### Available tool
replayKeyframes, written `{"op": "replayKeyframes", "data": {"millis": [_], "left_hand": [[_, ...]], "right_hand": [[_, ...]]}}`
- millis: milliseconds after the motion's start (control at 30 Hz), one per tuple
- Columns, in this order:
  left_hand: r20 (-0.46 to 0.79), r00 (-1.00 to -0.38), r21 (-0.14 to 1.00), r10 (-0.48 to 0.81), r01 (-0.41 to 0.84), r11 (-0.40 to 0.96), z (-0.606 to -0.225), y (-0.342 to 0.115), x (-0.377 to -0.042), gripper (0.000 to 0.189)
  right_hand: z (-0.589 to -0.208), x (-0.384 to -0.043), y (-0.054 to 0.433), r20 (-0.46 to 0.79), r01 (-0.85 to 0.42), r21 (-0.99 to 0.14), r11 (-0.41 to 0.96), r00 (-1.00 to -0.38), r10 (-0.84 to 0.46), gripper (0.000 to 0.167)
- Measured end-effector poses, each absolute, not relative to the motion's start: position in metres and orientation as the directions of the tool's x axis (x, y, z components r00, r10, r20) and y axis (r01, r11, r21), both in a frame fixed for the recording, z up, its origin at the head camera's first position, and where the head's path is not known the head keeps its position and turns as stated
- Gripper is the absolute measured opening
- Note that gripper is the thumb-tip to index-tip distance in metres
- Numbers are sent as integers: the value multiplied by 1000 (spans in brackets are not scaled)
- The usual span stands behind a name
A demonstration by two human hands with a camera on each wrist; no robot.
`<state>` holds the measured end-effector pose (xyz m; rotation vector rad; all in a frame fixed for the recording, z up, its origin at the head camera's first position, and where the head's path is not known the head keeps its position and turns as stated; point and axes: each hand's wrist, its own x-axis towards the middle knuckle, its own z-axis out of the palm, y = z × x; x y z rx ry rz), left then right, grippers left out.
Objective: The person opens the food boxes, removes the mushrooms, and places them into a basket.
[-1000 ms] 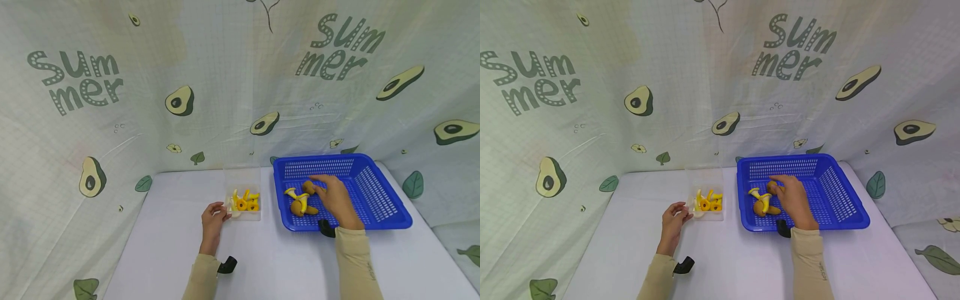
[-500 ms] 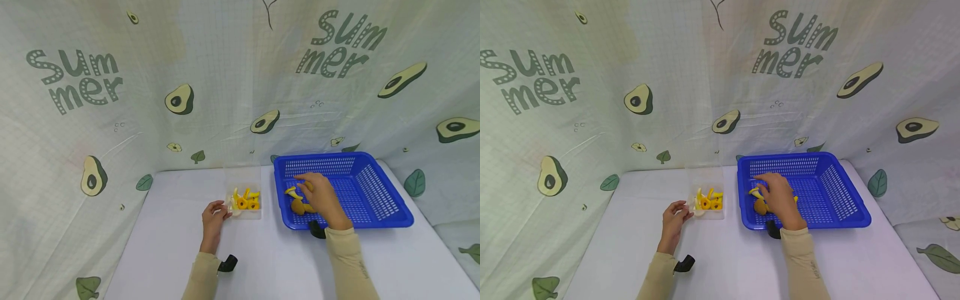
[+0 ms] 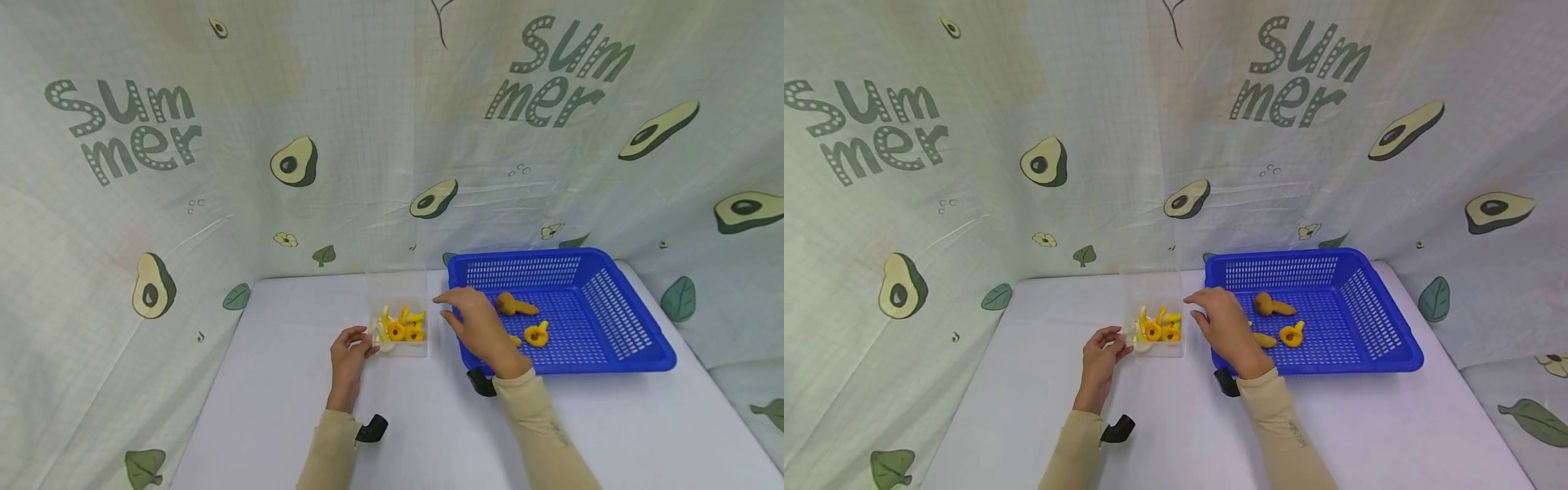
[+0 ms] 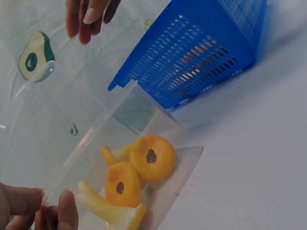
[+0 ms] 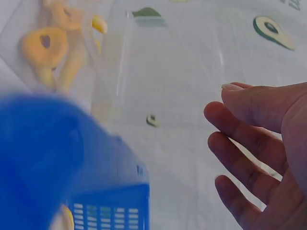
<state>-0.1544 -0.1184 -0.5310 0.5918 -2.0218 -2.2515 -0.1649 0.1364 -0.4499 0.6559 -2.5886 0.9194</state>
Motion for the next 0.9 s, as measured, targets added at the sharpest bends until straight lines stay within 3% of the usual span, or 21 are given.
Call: {"op": "replayKeyframes", "data": {"millis": [900], "left_hand": [[-256,-927,965,-275,-226,-136,-525,-118,-159,31]], "right_hand": [[-483,-177,71,312,-548,-446,708,-836,-451,29]]}}
